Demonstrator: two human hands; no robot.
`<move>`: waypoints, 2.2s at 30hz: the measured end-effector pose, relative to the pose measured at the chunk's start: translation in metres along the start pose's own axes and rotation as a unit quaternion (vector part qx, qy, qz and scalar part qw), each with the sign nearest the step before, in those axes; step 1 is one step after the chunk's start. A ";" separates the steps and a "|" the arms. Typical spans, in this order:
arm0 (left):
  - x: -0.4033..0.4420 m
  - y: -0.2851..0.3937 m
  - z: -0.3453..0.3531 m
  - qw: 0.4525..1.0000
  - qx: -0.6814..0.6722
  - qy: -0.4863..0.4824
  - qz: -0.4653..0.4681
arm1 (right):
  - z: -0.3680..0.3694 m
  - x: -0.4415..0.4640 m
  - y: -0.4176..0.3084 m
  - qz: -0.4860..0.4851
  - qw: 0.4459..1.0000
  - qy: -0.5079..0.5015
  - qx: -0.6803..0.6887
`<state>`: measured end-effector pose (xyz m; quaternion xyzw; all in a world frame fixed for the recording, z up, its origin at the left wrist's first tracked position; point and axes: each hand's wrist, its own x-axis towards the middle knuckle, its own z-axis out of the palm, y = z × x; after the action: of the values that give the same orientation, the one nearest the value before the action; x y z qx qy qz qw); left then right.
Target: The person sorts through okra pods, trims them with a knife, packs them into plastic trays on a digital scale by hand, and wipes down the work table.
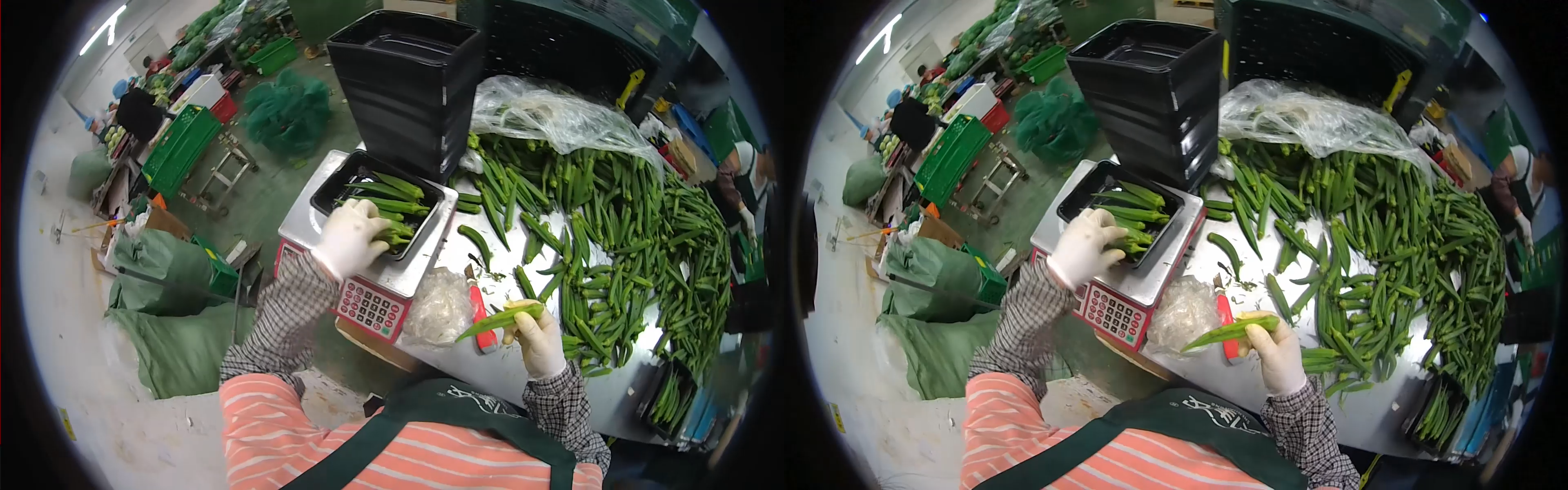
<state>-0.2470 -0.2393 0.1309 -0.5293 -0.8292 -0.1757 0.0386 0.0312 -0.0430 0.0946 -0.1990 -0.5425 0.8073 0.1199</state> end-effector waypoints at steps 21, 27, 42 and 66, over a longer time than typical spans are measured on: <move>0.038 0.169 0.076 0.522 -0.816 -0.202 -0.148 | -0.028 -0.059 -0.030 -0.032 0.991 0.091 -0.093; 0.026 0.268 0.135 0.578 -0.750 -0.290 -0.141 | -0.085 -0.119 -0.017 -0.013 0.962 0.242 -0.122; -0.032 0.200 0.151 0.705 -0.662 -0.201 -0.157 | -0.221 -0.208 0.047 -0.012 0.753 0.332 -0.568; -0.096 0.103 0.083 0.762 -0.602 0.061 -0.230 | -0.076 0.163 0.052 -0.148 0.794 0.067 -0.586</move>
<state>-0.1030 -0.2563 0.0554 -0.2248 -0.6457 -0.6744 -0.2790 -0.0790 0.0667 -0.0100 -0.2026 -0.9252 0.2915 0.1344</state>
